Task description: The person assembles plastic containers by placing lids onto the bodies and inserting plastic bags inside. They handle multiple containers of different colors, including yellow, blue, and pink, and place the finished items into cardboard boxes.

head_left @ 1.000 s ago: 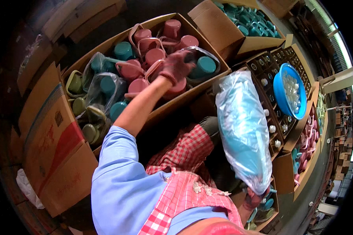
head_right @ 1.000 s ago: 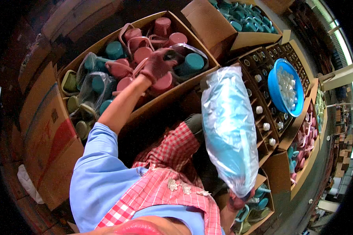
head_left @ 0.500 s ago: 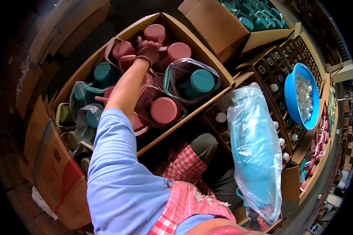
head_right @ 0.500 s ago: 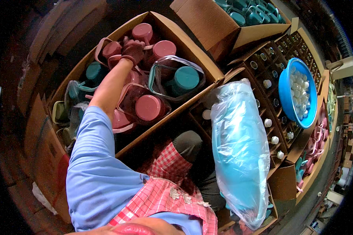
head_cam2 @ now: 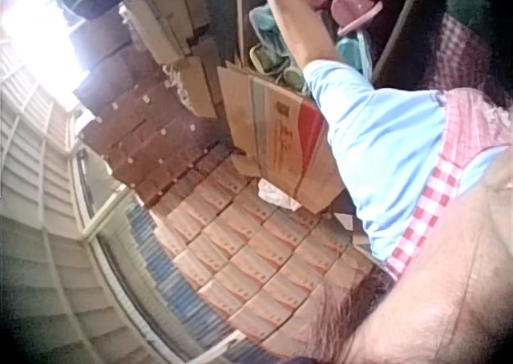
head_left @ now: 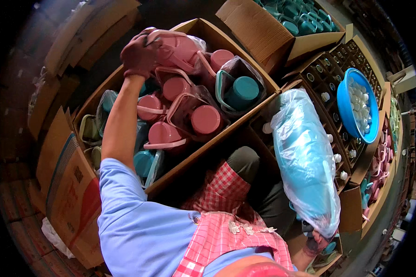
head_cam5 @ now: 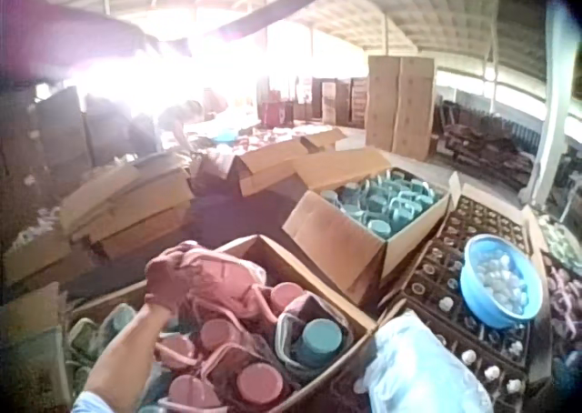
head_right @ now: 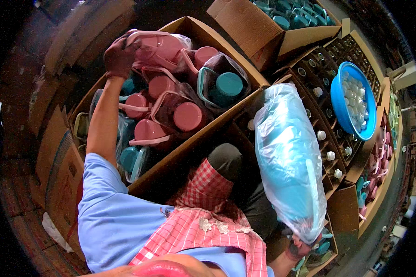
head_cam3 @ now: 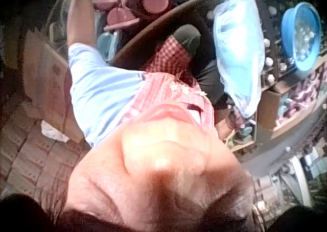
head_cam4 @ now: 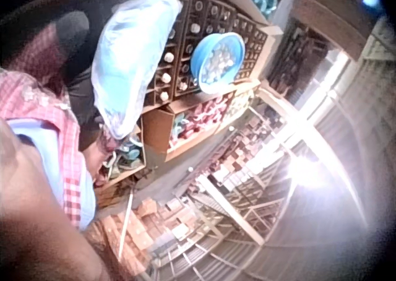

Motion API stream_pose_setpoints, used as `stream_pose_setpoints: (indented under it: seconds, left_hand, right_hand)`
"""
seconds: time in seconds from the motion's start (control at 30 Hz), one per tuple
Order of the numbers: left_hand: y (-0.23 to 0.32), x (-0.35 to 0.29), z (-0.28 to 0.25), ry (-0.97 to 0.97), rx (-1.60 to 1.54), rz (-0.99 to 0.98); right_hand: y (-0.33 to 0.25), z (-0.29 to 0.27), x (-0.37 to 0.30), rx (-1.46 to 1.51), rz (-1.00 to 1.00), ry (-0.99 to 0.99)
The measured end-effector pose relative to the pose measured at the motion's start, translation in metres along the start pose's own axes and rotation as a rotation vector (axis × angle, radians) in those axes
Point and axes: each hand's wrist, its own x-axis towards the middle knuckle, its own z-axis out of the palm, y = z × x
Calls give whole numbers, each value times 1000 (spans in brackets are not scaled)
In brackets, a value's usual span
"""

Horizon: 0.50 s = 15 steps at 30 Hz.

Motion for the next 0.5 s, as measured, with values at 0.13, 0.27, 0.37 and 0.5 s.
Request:
stream_pose_setpoints:
  seconds: [0.13,0.27,0.37,0.5]
  left_hand:
    - [-24,-43,-49,220,-424,-387]
    - [-56,-95,-62,485,-1129,-569]
    - [-36,-123,-75,586,-1407,-607]
    - [-9,-163,-100,496,-1487,-590]
  right_hand:
    - [7,-27,30,-293,-305,-297]
    - [-7,-93,105,-605,-690,-676]
    - [-3,-25,52,-821,-1088,-636]
    - [-52,18,47,-772,-964,-761]
